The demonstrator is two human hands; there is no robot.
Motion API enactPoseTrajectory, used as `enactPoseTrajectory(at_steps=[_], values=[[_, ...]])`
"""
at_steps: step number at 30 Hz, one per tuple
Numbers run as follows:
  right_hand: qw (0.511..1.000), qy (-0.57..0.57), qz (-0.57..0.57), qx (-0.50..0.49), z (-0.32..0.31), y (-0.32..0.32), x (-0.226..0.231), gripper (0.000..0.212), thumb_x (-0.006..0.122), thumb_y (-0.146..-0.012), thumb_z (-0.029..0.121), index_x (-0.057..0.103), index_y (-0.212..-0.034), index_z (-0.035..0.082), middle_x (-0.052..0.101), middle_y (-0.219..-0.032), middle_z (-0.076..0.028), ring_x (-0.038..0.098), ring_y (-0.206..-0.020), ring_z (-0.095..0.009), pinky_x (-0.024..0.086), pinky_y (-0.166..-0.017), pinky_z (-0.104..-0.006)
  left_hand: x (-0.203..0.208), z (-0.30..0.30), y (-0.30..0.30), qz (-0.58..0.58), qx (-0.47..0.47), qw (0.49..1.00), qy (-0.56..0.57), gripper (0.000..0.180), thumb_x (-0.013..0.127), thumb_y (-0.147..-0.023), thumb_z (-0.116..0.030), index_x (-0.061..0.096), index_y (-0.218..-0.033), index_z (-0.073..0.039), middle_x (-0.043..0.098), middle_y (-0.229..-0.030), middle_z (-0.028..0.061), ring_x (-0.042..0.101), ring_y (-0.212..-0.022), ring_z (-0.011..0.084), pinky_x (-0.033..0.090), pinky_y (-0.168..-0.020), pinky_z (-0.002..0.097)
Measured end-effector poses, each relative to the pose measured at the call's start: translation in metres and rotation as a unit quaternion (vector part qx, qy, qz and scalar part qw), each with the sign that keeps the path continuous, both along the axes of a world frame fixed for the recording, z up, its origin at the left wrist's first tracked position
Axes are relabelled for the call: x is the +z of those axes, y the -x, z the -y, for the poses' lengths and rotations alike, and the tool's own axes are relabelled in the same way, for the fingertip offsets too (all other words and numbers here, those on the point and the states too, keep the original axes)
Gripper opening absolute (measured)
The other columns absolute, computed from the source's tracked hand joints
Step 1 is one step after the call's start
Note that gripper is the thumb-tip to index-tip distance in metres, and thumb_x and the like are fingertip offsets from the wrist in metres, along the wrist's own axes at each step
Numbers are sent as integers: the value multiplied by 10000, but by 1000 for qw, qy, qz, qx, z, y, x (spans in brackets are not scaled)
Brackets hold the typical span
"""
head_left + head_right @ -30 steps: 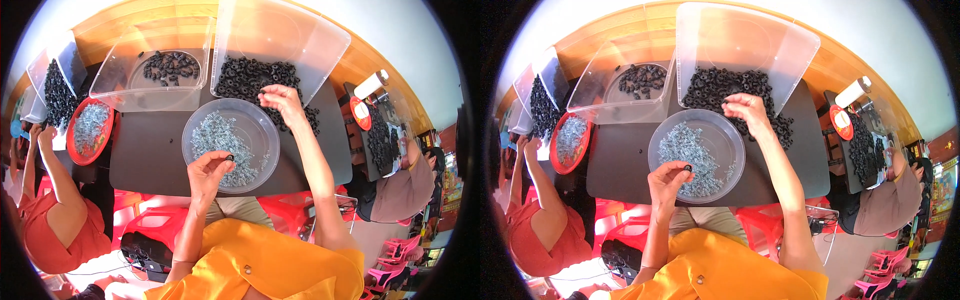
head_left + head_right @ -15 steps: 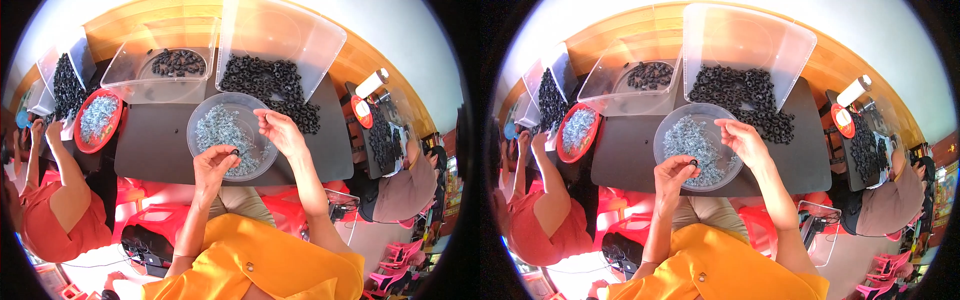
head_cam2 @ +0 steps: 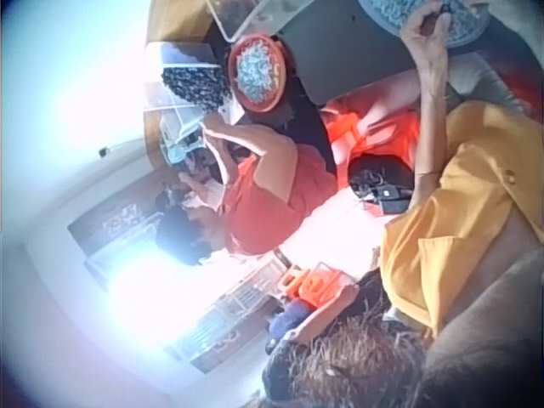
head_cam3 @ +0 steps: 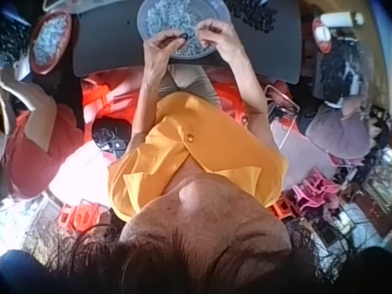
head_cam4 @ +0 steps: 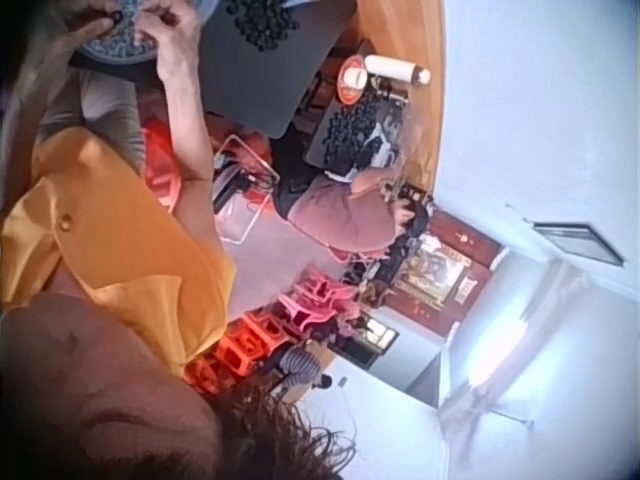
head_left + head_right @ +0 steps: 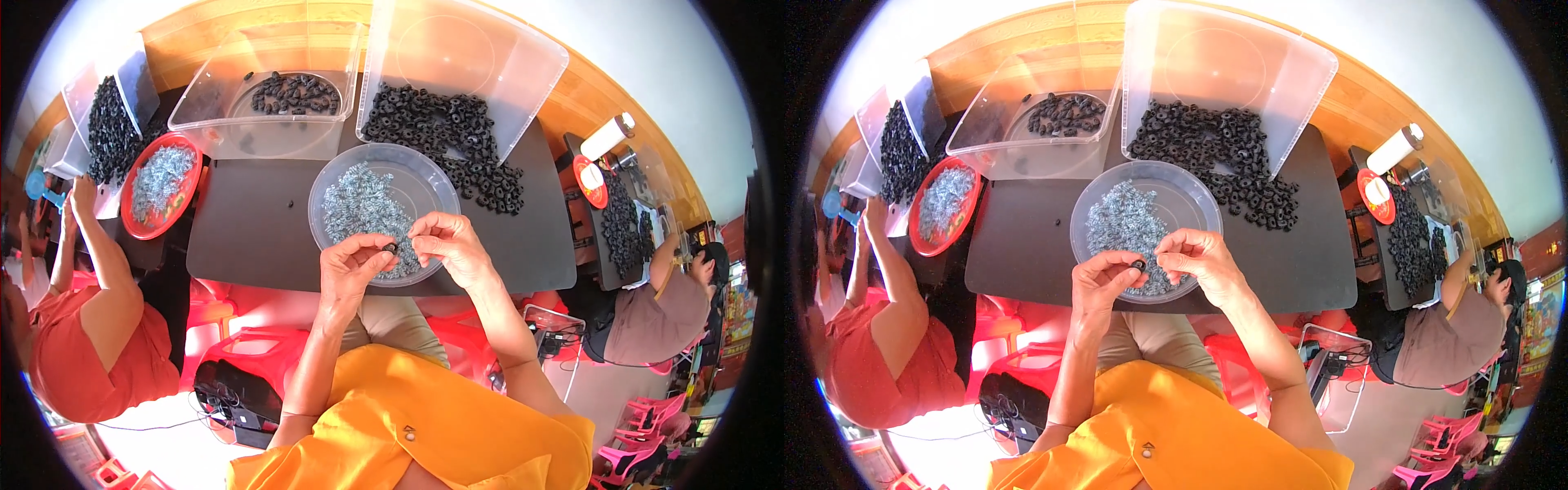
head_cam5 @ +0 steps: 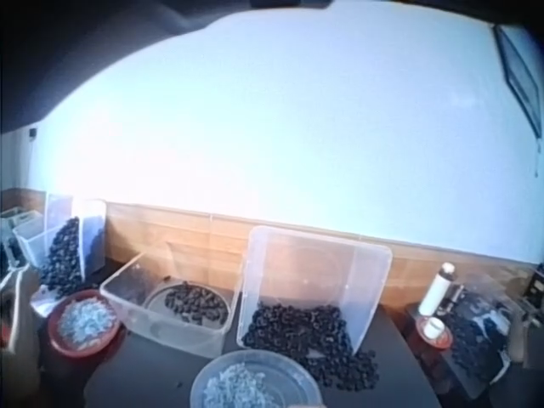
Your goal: Sorting small black rubber components into a tray at a shared workbench.
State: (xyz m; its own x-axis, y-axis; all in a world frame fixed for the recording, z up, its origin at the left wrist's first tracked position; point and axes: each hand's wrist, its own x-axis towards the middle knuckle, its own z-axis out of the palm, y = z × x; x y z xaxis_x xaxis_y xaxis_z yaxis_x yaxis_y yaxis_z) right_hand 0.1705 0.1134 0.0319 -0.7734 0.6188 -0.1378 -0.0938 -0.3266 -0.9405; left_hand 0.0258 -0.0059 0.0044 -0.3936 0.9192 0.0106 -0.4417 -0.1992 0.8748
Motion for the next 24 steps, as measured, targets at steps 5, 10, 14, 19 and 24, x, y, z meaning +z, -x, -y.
enactPoseTrajectory(at_steps=[5,10,14,19,24], values=[[999,45,24,16,6,-1,13,143,641,-808,45,659,-946,10,624,-746,-52,604,-657,-113,528,-627,-246,-2,1,1,-8,-3,1000,6,182,620,-799,46,633,-981,34,639,-847,73,631,-749,133,529,-709,246],[999,-31,30,10,11,2,14,167,612,-832,42,646,-988,-10,621,-820,-63,619,-733,-121,537,-689,-255,-2,0,0,-10,2,1000,6,179,619,-788,63,637,-963,28,633,-852,74,631,-754,136,529,-704,246],[990,-142,19,-7,14,0,10,175,603,-830,3,632,-997,-40,608,-917,-68,618,-778,-124,523,-716,-237,-4,-2,-1,-30,-1,1000,-3,195,615,-784,83,642,-966,17,608,-879,50,621,-788,124,523,-721,238],[979,-195,47,-24,20,1,10,165,594,-826,-28,637,-985,-33,606,-908,-69,623,-786,-130,518,-727,-229,-4,-2,-3,-41,-3,999,0,202,619,-774,97,639,-957,14,609,-893,47,617,-812,114,514,-732,225],[968,-242,61,-36,21,0,8,159,587,-828,-36,639,-977,-20,610,-905,-75,625,-799,-131,525,-715,-230,-4,-2,-3,-33,-15,999,20,200,624,-767,104,634,-944,12,609,-896,44,615,-828,108,506,-747,218]])
